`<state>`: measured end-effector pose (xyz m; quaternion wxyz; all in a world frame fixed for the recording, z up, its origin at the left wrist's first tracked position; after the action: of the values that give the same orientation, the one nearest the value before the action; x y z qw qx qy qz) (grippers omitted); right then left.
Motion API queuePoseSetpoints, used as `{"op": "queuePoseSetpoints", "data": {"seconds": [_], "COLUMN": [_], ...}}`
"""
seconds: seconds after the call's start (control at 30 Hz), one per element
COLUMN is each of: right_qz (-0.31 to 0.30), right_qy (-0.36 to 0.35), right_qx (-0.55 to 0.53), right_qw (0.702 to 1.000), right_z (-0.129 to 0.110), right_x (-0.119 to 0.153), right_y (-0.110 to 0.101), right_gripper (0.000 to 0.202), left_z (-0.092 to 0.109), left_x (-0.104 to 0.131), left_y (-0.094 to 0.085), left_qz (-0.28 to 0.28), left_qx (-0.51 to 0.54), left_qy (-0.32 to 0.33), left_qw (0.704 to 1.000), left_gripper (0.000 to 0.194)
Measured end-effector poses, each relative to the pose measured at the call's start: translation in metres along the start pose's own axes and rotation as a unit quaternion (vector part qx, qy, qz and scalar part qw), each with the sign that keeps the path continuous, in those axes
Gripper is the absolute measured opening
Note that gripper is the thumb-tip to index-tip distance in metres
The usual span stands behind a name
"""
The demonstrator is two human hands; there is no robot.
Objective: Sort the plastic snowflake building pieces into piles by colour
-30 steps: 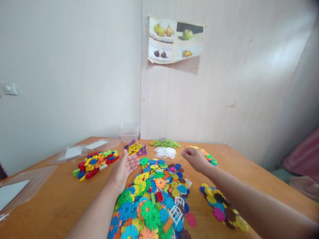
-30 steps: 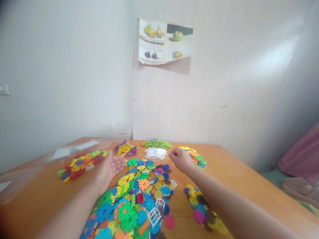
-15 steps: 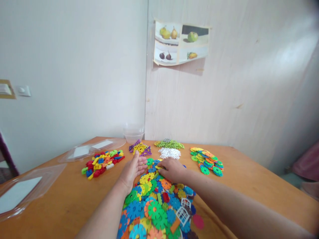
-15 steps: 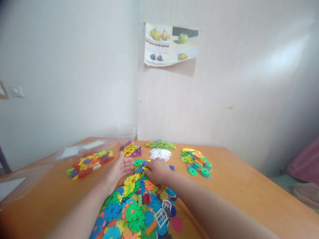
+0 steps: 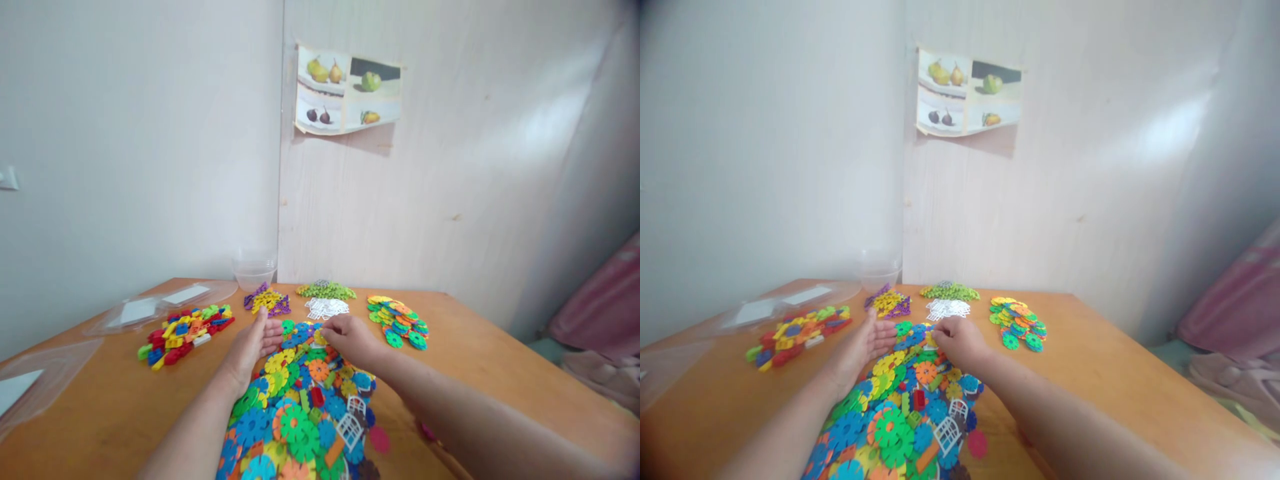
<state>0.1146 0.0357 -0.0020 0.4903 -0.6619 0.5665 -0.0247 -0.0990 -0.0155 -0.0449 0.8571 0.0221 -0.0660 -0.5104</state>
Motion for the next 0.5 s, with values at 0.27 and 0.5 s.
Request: {"op": "queuePoseSetpoints", "data": {"seconds": [0.27, 0.5], "right_qz": [0.166, 0.239], "right_qy": [0.234, 0.332], "right_qx": [-0.021, 0.056], "right_qw": [0.958, 0.911], "right_z": [0.111, 0.188], "right_x": [-0.008, -0.012], "right_y": [-0.069, -0.128], "right_gripper": [0.020, 0.017], "left_z": [-0.004, -0.002], "left_x": [-0.004, -0.004], "left_y": [-0.003, -0.004], "left_qz": [0.006, 0.016], "left_qx": [-0.001, 0.002], "left_qy": [0.001, -0.008], "left_qw": [1.000, 1.000], "left_gripper": [0.075, 0.074]}}
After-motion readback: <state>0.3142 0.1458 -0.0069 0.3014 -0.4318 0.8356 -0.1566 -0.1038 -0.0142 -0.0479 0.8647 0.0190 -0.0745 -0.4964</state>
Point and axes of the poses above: each hand's wrist, its own x-axis away from the middle knuckle, its own y-axis out of the palm, z = x × y, the point moved 7 cm from there along -x, towards the middle knuckle, and after that the axes turned 13 degrees about z, right-handed, at the moved point
